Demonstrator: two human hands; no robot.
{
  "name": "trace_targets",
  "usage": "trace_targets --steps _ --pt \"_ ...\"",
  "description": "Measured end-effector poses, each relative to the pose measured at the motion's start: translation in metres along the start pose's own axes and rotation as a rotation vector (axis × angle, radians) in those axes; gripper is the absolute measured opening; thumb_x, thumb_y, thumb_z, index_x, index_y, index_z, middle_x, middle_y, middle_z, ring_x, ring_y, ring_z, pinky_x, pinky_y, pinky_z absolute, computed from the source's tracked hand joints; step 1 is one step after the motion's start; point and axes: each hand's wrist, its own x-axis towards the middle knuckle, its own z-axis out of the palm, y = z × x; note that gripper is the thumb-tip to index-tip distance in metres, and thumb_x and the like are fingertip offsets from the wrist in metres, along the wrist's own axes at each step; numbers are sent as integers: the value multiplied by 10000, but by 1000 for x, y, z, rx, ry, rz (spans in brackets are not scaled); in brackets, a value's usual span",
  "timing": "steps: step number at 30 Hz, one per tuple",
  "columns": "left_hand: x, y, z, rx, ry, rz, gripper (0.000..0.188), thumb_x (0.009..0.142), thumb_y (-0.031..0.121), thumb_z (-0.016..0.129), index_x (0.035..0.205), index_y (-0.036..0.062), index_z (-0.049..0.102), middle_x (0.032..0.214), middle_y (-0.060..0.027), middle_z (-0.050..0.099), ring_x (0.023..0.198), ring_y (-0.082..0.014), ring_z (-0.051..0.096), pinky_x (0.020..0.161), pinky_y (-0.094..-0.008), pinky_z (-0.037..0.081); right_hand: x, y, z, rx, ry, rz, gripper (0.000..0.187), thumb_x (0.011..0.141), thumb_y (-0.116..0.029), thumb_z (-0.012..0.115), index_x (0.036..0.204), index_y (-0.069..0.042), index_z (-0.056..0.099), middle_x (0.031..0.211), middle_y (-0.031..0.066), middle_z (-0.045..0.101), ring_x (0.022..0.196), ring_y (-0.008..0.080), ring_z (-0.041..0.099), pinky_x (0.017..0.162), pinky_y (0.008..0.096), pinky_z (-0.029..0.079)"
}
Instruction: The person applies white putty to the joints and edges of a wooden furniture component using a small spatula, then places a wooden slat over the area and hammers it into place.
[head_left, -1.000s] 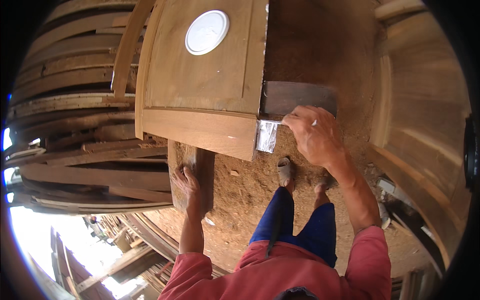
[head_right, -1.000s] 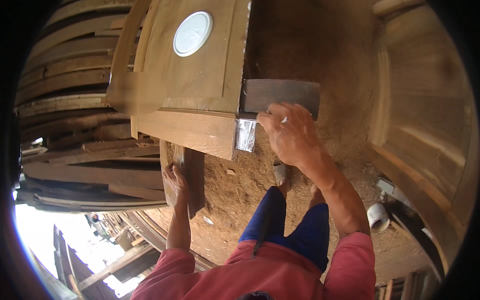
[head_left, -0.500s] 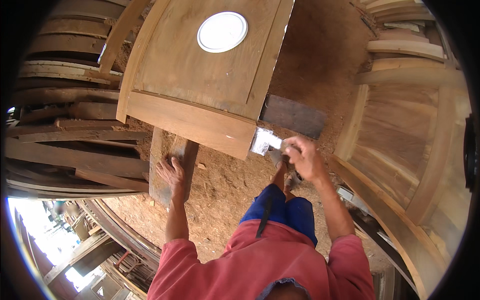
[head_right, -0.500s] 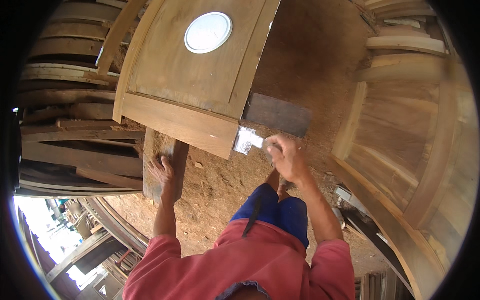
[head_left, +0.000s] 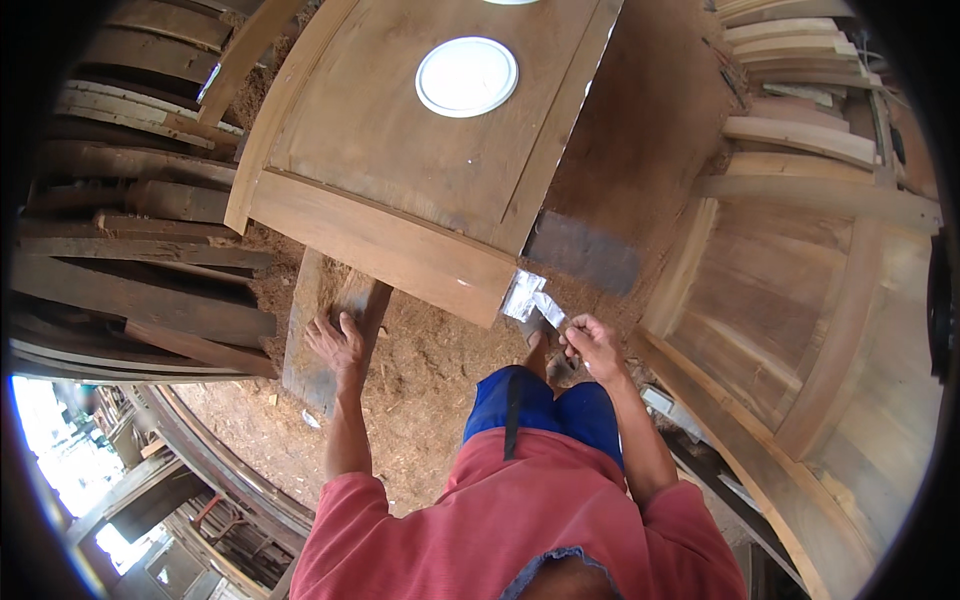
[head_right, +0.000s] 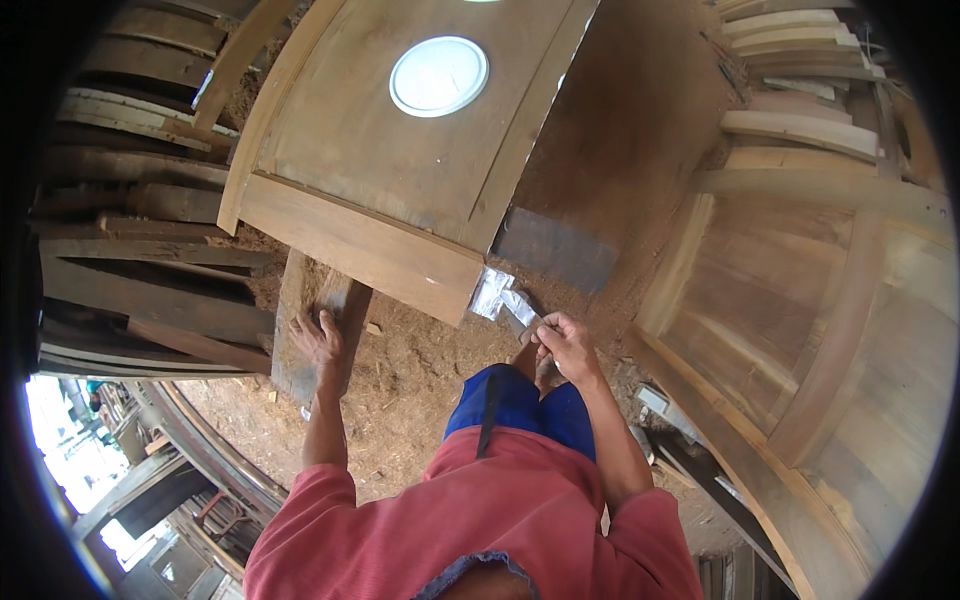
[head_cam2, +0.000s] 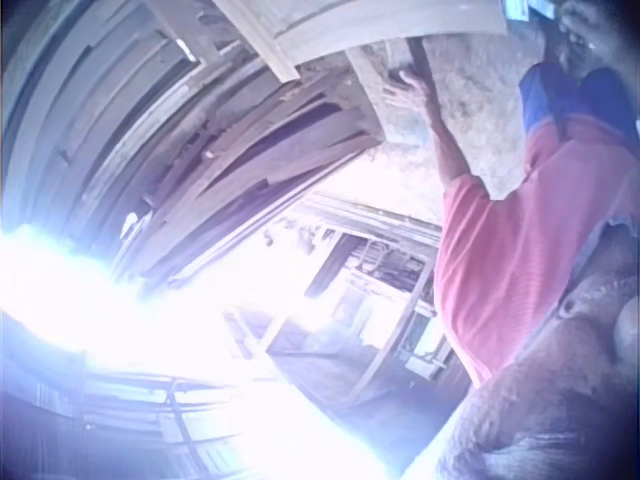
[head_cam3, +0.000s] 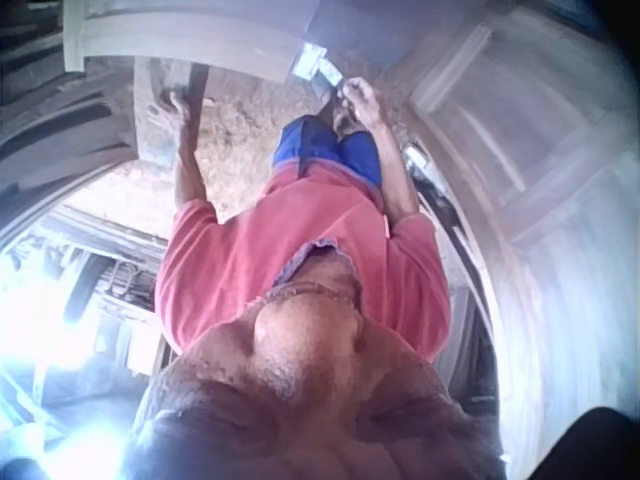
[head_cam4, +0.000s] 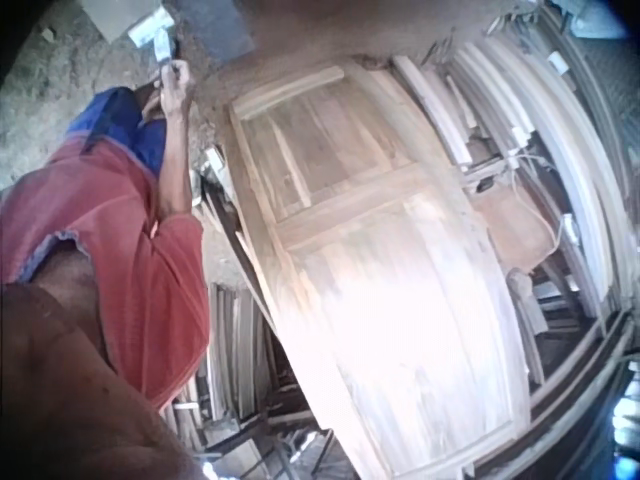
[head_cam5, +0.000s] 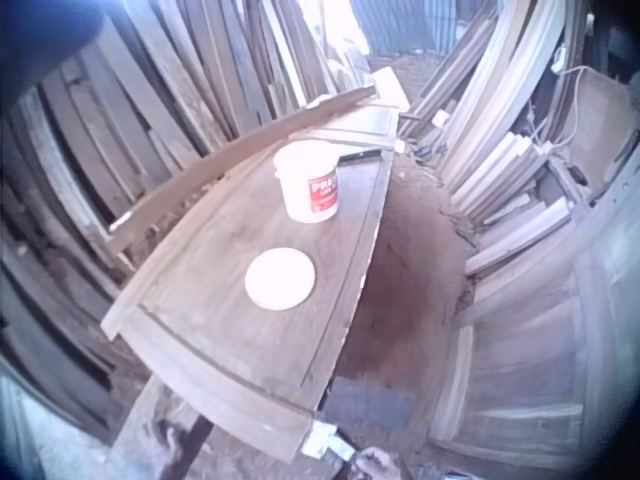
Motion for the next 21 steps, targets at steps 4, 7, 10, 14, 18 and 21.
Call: trace_targets --steps 4,7,10,14,18,21 --pt "0 3 -7 -26 29 42 436 929 385 539 1222 64 561 1125 -221 528 1050 -409 487 922 -535 376 -12 -43 7 -271 281 -84 137 930 -122 591 992 -7 631 808 29 650 639 62 555 580 239 465" --pt "0 16 -13 -3 34 -17 427 924 373 547 1201 47 563 1116 -221 528 1053 -411 485 921 -537 376 -25 -101 12 -535 364 -260 120 913 -106 599 981 -19 647 827 67 672 680 155 612 637 304 493" --pt "-2 17 -17 10 28 -35 433 917 366 551 1192 32 559 1115 -220 527 1054 -410 484 919 -537 376 -12 -151 18 -1022 309 -607 98 881 -93 627 952 -35 661 865 123 679 789 298 646 720 378 508" --pt "1 29 -24 -14 21 -88 438 905 357 557 1193 27 559 1116 -223 528 1054 -414 486 921 -538 376 23 -184 25 -1266 81 -732 104 847 -106 659 935 -56 682 905 157 670 903 369 631 798 442 497" --pt "7 30 -22 8 30 -66 422 893 342 560 1174 29 585 1111 -231 563 1052 -423 494 923 -535 382 69 -196 29 -1538 -93 -669 109 838 -129 666 931 -76 691 926 148 673 924 356 632 823 471 486" --pt "-1 24 -22 -8 5 -146 385 950 318 502 1208 43 578 1169 -225 580 1071 -425 503 959 -529 368 82 -214 46 -1418 -97 -695 104 855 -128 640 918 -57 681 921 156 674 916 355 635 809 458 492"
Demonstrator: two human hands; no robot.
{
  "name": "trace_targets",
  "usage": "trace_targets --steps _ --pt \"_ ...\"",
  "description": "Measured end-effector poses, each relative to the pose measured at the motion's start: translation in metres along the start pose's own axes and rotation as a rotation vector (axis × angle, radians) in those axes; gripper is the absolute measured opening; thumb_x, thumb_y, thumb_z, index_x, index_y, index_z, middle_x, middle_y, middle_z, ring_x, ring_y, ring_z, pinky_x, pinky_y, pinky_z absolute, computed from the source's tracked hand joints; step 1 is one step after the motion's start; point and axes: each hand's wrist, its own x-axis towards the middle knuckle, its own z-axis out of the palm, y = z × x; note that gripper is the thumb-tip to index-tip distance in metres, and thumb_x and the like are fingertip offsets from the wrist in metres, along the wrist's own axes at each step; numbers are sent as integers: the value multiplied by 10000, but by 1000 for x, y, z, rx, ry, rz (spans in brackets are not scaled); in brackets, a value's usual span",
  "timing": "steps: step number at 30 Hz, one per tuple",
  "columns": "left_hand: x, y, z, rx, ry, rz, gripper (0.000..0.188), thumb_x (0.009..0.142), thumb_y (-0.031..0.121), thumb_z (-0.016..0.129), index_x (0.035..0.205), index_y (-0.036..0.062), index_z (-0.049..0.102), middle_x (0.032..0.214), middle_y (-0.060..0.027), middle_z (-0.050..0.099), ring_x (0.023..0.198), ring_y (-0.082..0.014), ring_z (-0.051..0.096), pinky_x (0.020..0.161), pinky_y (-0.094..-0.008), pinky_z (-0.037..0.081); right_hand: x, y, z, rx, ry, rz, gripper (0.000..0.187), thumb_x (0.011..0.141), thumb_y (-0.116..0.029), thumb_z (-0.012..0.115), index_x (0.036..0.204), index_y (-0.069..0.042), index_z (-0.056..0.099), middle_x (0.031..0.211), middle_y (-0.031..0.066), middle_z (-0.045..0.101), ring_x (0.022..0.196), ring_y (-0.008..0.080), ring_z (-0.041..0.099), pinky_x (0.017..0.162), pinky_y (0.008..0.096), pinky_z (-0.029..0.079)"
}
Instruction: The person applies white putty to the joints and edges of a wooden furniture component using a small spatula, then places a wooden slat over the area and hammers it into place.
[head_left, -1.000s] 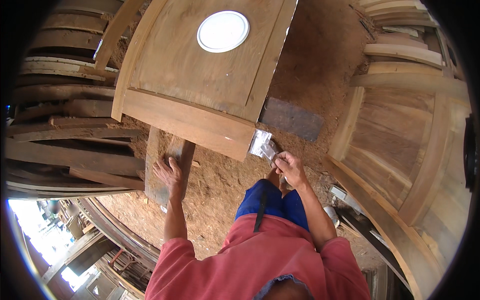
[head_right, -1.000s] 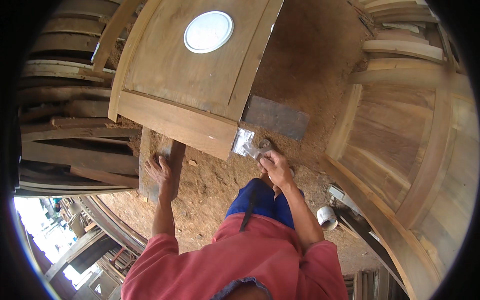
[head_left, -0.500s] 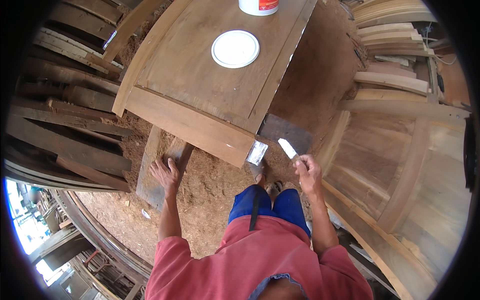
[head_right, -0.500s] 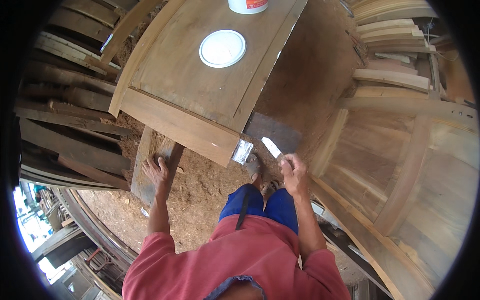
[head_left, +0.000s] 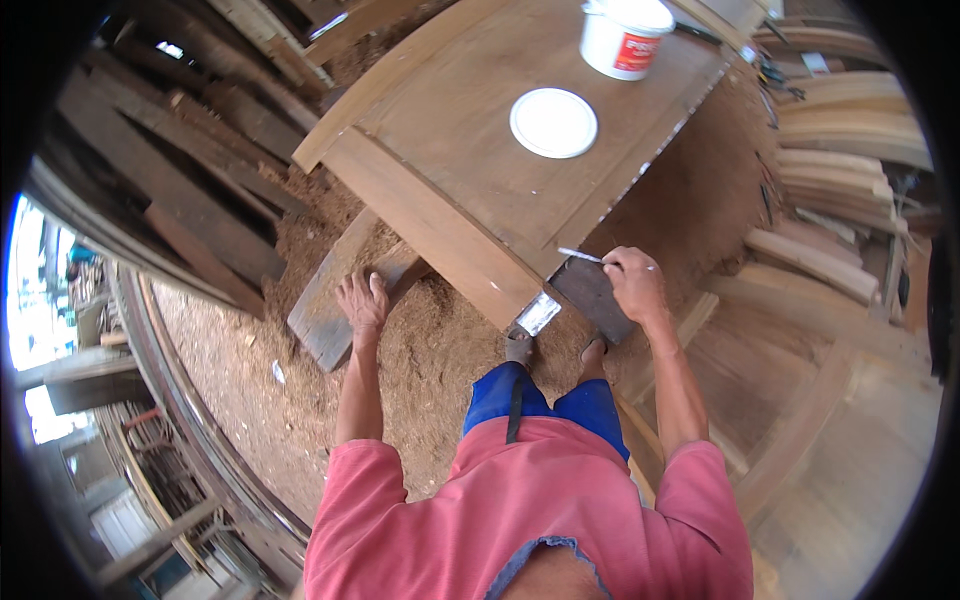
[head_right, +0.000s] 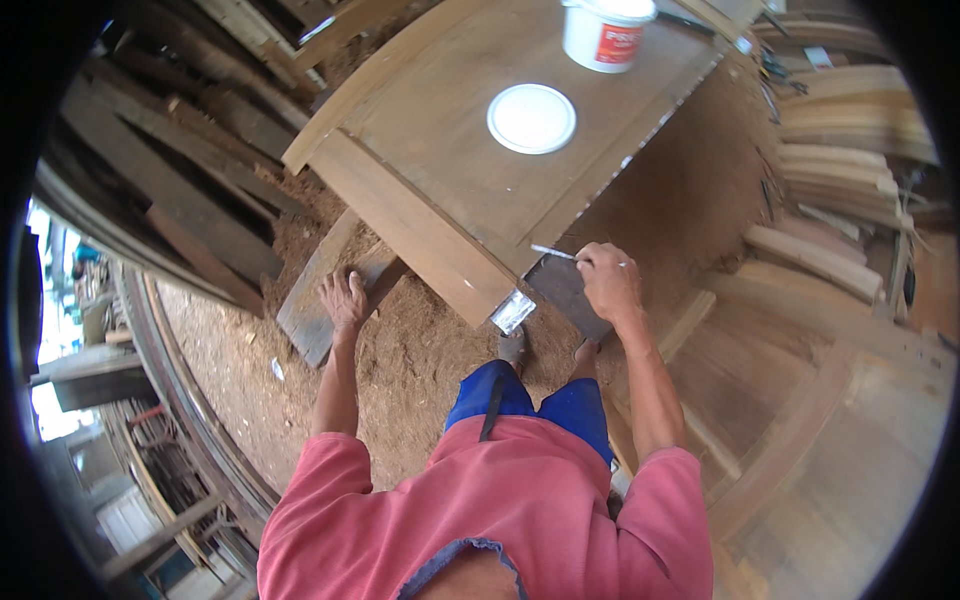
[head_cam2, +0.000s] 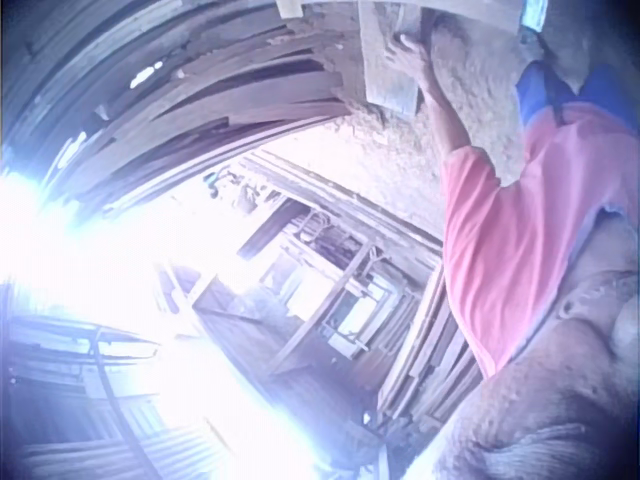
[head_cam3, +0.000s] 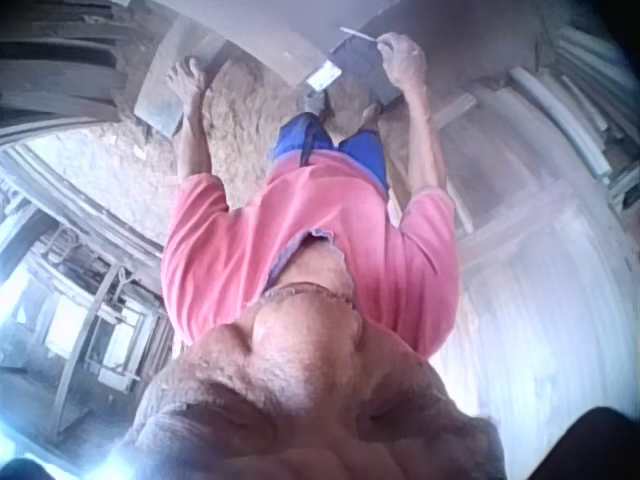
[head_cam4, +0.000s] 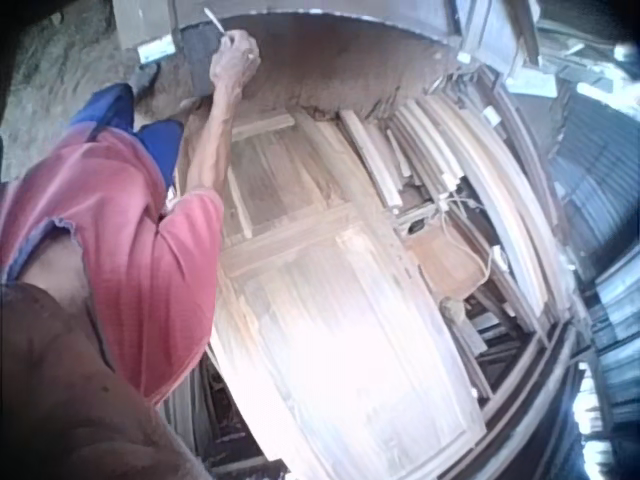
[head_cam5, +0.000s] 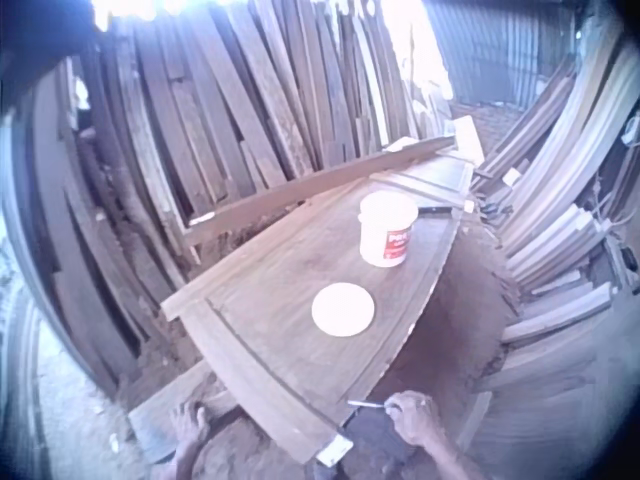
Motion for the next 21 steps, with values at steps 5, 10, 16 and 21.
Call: trace_targets --steps 5,10,16,21 --pt "-58 56 -6 -283 30 -282 439 1004 315 423 1325 26 502 1239 -245 554 1217 -421 469 1088 -524 298 15 -3 -15 341 -43 62 189 866 -92 649 1042 -25 627 902 184 701 850 374 682 746 426 530" --pt "-124 105 28 -726 86 -586 474 1008 335 393 1336 2 473 1148 -193 576 1064 -338 542 954 -444 409 24 8 -16 373 -200 -84 205 869 -97 640 1047 3 618 879 178 688 833 279 694 742 376 530" --pt "-78 166 30 -1301 -13 -1138 411 1019 392 354 1232 57 459 917 -64 522 667 -120 449 600 -285 396 53 28 -62 431 -192 -146 186 876 -112 618 1026 -1 615 880 184 688 827 359 678 748 422 523" --pt "-32 205 11 -1442 -52 -1061 460 1033 395 326 1246 12 465 1167 -193 587 863 -240 613 768 -374 489 80 73 -87 615 -180 0 168 893 -99 573 1011 4 632 789 75 645 692 139 614 637 315 499"
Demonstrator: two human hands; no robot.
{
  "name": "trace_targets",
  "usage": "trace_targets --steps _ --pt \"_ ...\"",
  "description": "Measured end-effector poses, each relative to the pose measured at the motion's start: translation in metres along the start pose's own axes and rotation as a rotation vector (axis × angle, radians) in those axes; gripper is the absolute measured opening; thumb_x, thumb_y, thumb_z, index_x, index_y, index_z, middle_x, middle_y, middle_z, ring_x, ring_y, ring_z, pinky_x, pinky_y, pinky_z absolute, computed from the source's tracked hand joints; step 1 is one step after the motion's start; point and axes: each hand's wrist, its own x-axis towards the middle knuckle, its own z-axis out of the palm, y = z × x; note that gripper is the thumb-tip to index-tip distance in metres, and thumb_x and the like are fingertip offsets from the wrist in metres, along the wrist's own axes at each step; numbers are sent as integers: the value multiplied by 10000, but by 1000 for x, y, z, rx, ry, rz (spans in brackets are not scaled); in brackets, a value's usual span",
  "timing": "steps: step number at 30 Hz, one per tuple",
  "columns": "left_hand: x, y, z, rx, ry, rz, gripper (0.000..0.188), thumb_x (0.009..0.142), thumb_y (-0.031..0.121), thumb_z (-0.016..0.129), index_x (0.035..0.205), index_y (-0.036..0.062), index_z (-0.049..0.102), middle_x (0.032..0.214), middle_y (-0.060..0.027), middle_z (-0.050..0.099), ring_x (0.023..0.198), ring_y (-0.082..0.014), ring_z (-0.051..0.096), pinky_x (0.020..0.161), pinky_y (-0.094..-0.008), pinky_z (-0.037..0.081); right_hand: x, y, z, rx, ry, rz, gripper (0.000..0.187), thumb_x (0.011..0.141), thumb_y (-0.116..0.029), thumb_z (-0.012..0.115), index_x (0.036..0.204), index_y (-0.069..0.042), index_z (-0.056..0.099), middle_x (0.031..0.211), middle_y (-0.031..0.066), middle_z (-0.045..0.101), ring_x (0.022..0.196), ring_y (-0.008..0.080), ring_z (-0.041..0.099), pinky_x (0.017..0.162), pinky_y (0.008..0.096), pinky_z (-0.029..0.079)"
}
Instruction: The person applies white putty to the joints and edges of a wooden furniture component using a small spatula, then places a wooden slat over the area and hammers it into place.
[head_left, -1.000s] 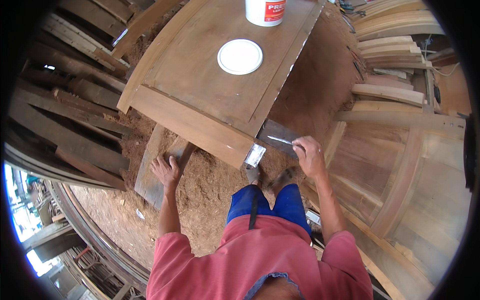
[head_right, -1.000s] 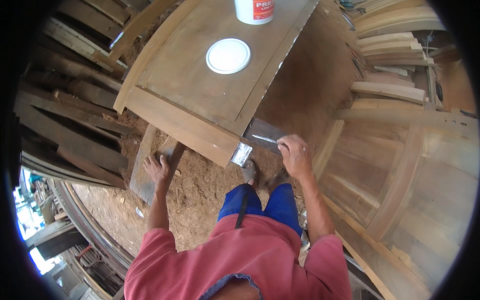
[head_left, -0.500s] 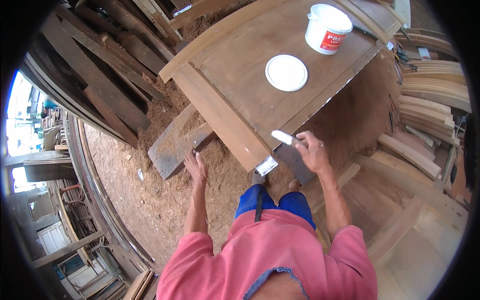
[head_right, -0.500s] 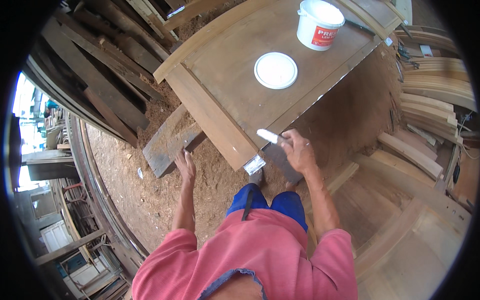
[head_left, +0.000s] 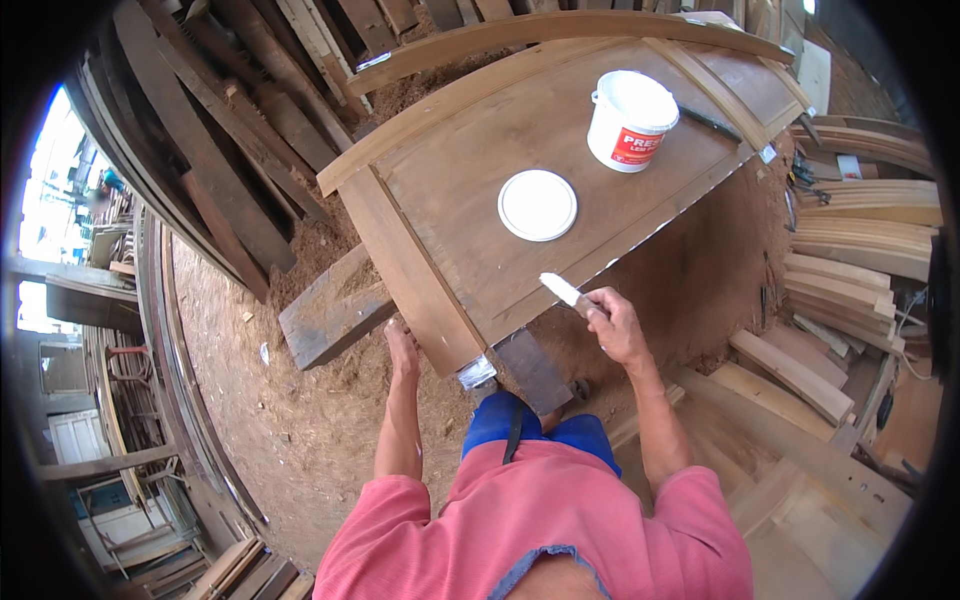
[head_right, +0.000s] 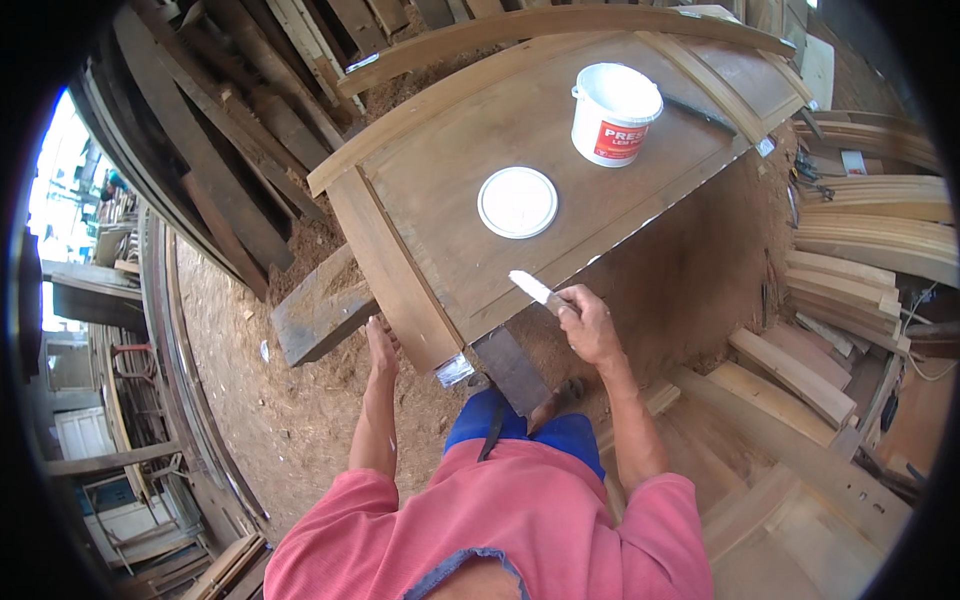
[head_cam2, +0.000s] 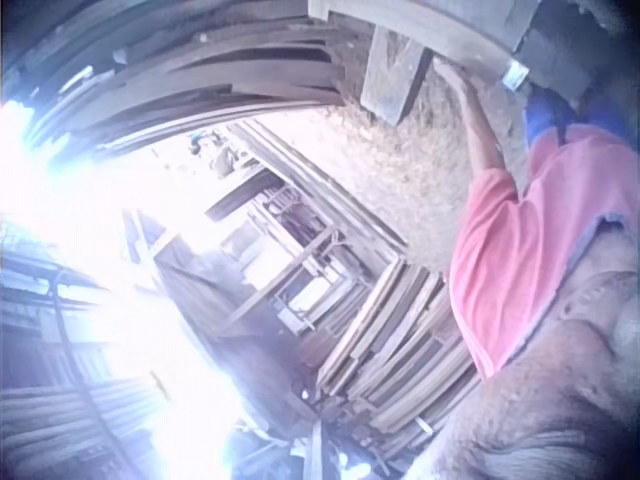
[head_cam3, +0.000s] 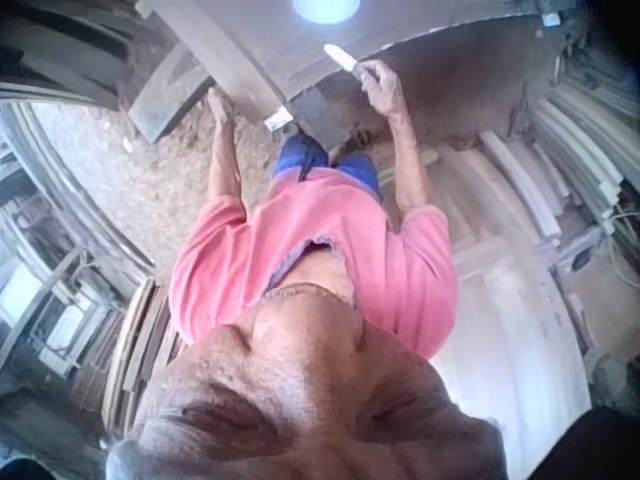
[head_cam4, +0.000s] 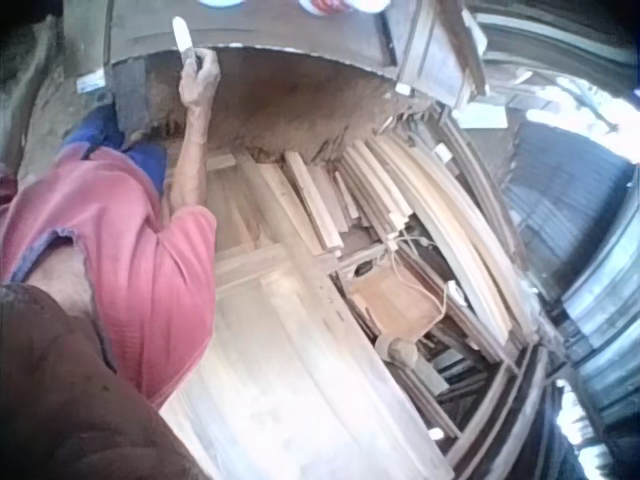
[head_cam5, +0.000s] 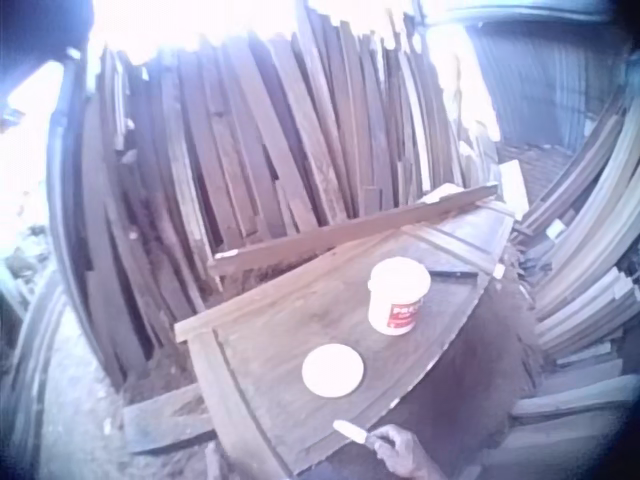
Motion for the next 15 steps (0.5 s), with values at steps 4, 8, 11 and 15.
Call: trace_targets --steps 4,8,11,15 --pt "23 -12 -21 518 180 377 549 1036 381 322 1348 -61 413 1323 -283 516 1161 -369 556 985 -443 431 1 1 -11 226 34 129 182 942 -160 557 1006 -2 621 746 -4 598 581 36 496 505 222 403" --pt "19 -9 2 595 256 484 571 1041 353 302 1368 -106 392 1351 -311 468 1279 -421 447 1089 -444 342 8 24 -25 250 146 142 245 991 -264 536 1013 -32 613 655 -70 462 519 0 382 445 195 314" --pt "13 -18 -1 520 294 430 560 1040 339 305 1364 -109 394 1351 -312 462 1270 -424 450 1092 -450 336 10 22 -16 298 246 196 321 1013 -361 527 1016 -49 601 595 -102 366 474 -12 325 407 181 278" --pt "30 -31 -12 519 359 366 547 1044 341 292 1347 -101 401 1341 -301 466 1256 -408 456 1080 -445 345 44 26 -3 293 254 123 363 1010 -420 536 1000 -59 578 585 -103 339 457 -12 304 386 185 270"
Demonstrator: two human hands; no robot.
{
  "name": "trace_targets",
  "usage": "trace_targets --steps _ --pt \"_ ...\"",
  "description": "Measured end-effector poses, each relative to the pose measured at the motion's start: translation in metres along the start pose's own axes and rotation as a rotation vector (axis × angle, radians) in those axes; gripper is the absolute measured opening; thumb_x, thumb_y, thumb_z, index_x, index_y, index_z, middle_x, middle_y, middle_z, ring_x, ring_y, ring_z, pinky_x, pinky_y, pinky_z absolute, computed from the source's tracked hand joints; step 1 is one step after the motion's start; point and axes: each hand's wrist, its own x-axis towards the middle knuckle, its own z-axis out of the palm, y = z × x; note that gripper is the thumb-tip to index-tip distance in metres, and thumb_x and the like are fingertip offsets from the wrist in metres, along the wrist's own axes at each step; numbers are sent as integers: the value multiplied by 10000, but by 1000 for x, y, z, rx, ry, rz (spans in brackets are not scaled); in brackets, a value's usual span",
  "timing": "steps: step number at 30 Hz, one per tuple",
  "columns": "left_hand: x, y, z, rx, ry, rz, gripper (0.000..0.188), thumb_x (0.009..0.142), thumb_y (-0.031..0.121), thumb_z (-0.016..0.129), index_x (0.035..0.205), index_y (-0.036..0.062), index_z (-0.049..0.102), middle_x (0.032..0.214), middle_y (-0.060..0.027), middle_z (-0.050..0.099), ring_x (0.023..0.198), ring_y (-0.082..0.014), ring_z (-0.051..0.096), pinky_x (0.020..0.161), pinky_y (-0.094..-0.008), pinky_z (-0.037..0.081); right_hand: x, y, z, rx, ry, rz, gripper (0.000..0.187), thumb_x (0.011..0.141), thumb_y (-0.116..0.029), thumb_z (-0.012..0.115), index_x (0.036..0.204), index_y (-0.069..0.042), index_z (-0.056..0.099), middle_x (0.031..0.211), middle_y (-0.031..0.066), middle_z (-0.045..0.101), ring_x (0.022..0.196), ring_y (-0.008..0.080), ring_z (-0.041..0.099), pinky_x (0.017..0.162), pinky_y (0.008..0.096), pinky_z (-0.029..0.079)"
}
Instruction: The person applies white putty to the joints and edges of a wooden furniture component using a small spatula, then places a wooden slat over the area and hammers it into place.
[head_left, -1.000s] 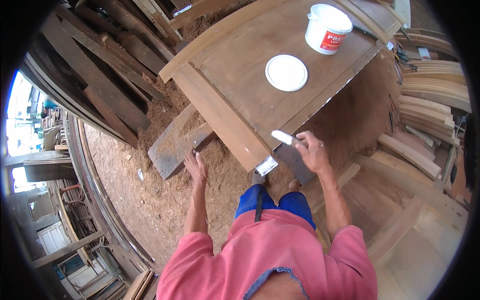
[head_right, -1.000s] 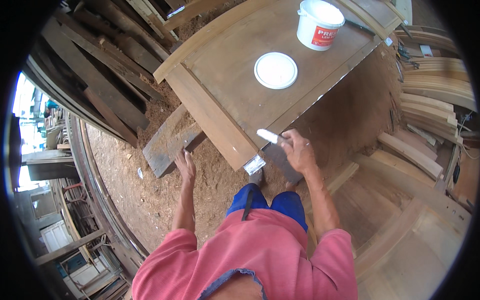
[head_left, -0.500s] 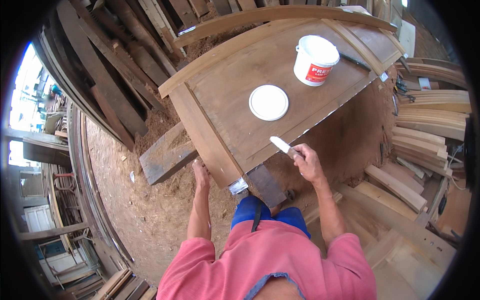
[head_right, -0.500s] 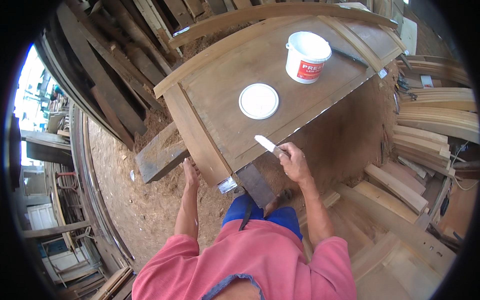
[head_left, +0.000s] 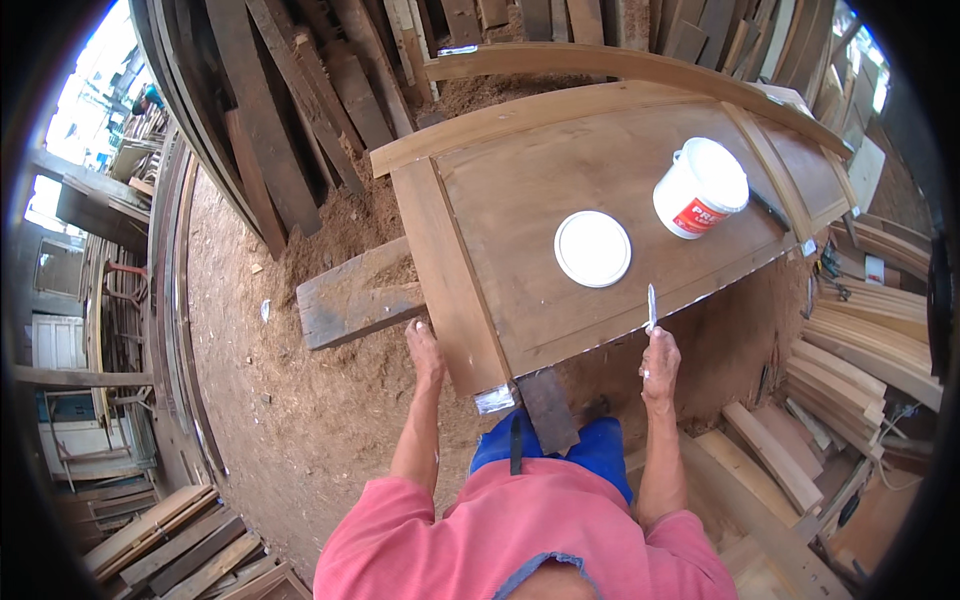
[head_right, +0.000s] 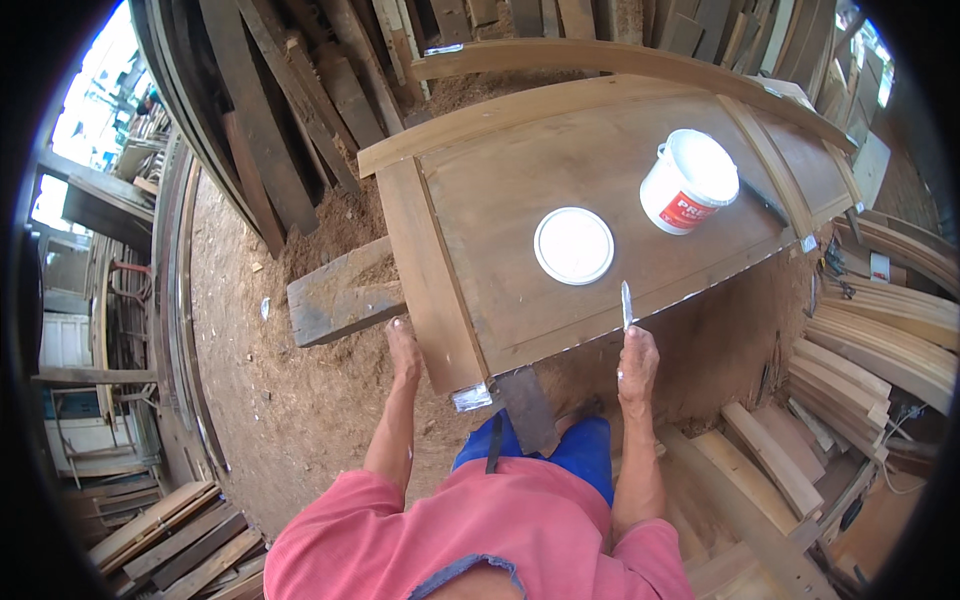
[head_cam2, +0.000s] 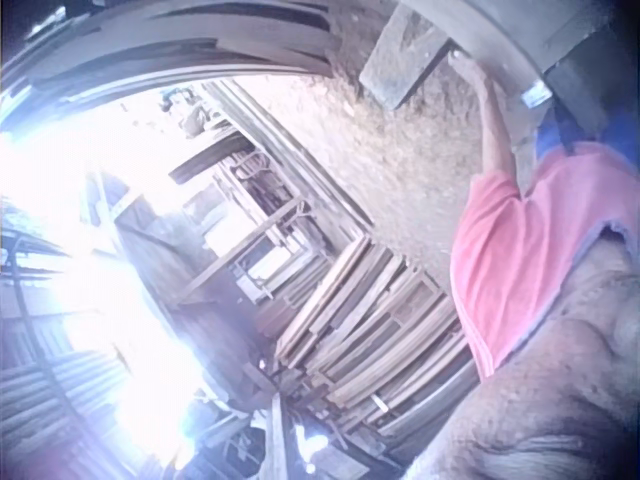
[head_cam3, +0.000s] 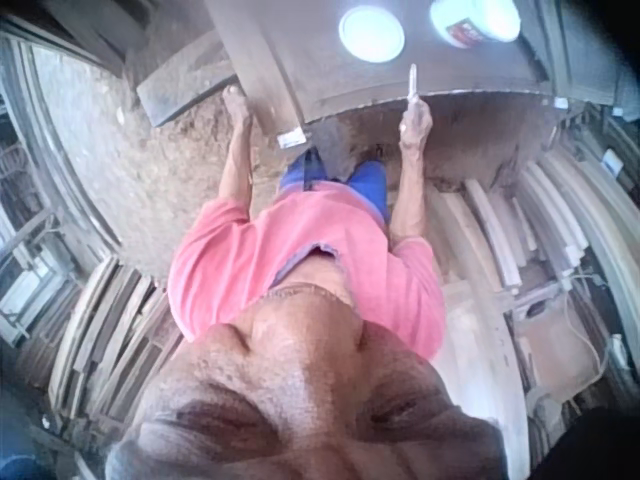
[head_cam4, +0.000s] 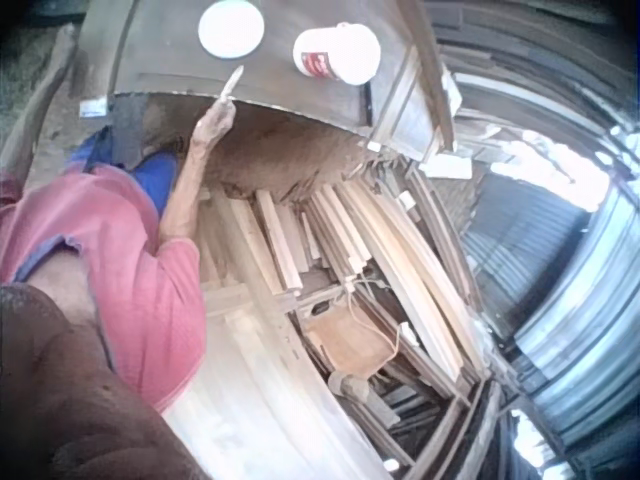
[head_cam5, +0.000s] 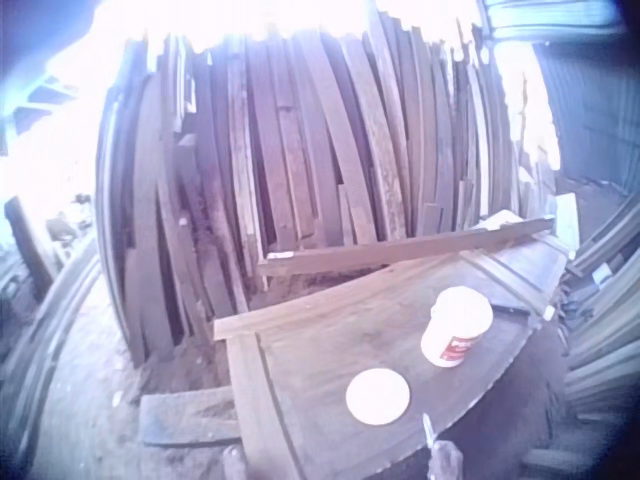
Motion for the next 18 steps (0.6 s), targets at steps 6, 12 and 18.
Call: trace_targets --steps 6,12,18 --pt "5 -31 14 -392 -328 -195 556 1050 414 278 1350 -27 434 1306 -180 513 1216 -273 475 1042 -388 374 59 -12 22 -134 -156 -142 427 987 -442 576 1015 -16 572 704 -63 424 618 46 377 548 243 354" --pt "-10 11 24 55 3 -161 593 1031 434 316 1417 -16 341 1330 -258 489 1262 -376 462 1042 -447 377 107 -57 -6 -291 -408 -155 467 968 -453 580 941 12 605 698 7 460 676 112 430 631 313 400" --pt "-37 97 47 773 562 6 614 949 377 521 1387 -35 396 1209 -293 564 1169 -461 527 1015 -485 402 139 -92 -58 -476 -495 -250 386 931 -357 597 879 26 595 659 112 510 634 191 491 611 370 417"
